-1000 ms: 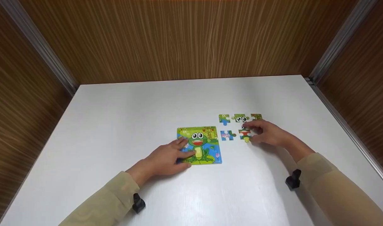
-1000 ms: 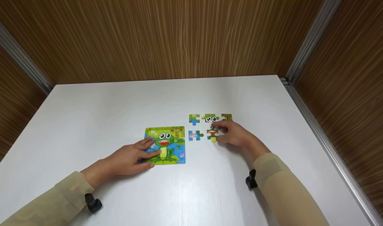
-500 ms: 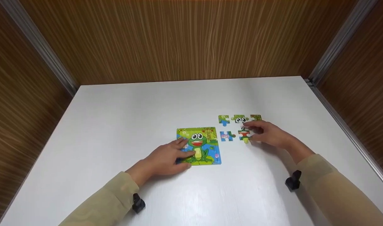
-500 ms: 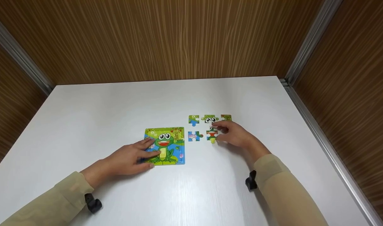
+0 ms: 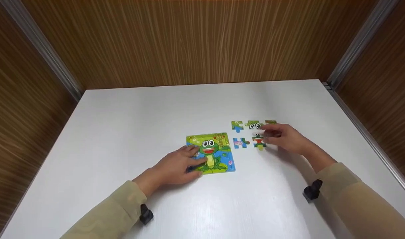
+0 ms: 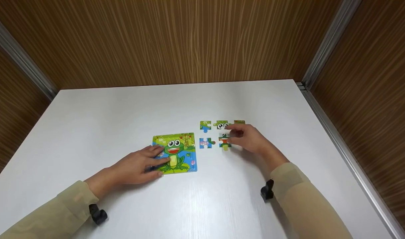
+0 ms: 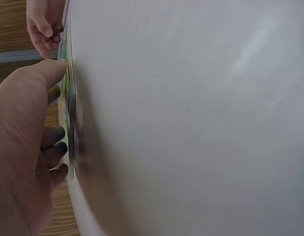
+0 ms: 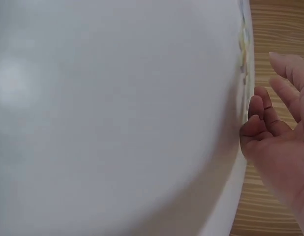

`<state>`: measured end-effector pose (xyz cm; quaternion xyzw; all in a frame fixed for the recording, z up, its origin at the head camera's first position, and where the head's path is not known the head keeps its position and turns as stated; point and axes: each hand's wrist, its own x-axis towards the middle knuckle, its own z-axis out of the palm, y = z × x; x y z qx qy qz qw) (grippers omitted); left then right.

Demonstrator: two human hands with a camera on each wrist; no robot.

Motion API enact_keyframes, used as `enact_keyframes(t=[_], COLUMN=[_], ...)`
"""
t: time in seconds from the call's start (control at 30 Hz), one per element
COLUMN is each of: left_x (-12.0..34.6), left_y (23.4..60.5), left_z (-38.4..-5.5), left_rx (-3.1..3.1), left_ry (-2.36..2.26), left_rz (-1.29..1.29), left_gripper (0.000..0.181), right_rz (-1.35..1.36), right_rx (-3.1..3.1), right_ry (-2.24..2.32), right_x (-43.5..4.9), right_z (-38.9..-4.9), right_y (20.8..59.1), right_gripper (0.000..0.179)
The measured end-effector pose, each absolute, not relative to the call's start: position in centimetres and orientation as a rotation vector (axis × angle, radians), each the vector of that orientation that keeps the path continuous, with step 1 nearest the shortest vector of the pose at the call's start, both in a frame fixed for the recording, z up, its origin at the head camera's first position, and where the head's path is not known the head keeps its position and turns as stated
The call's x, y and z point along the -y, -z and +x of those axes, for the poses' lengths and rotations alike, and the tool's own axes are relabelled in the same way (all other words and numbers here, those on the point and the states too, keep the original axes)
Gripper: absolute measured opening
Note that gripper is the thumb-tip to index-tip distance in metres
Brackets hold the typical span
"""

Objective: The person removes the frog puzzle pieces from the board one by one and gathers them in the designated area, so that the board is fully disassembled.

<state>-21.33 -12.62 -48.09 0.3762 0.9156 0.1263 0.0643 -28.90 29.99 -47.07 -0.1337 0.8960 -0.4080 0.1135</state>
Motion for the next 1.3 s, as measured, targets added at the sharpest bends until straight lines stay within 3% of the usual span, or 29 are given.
enact_keyframes(t=[0.33,0.67,1.3], left_x=[10.4,9.9,9.9], left_y=[47.3,47.9,47.9], left_z=[-21.2,-21.5,-21.7], left_rx=[-2.727,-2.694,-2.681], left_ry=[-0.33,-0.284,-0.335], left_rz=[1.149,1.151,1.169], left_gripper=[0.057,0.058,0.053], right_rz=[-0.651,-0.907,-0.876], right_rx=[-2.646,-2.563,-2.504], right_ry=[1.199,1.136,0.978], right_x=[-25.5,-20.1,-16.9], right_z=[-28.5,-28.0,-27.8], right_y=[44.6,45.4,47.1], right_gripper=[0.046,0.044,0.045])
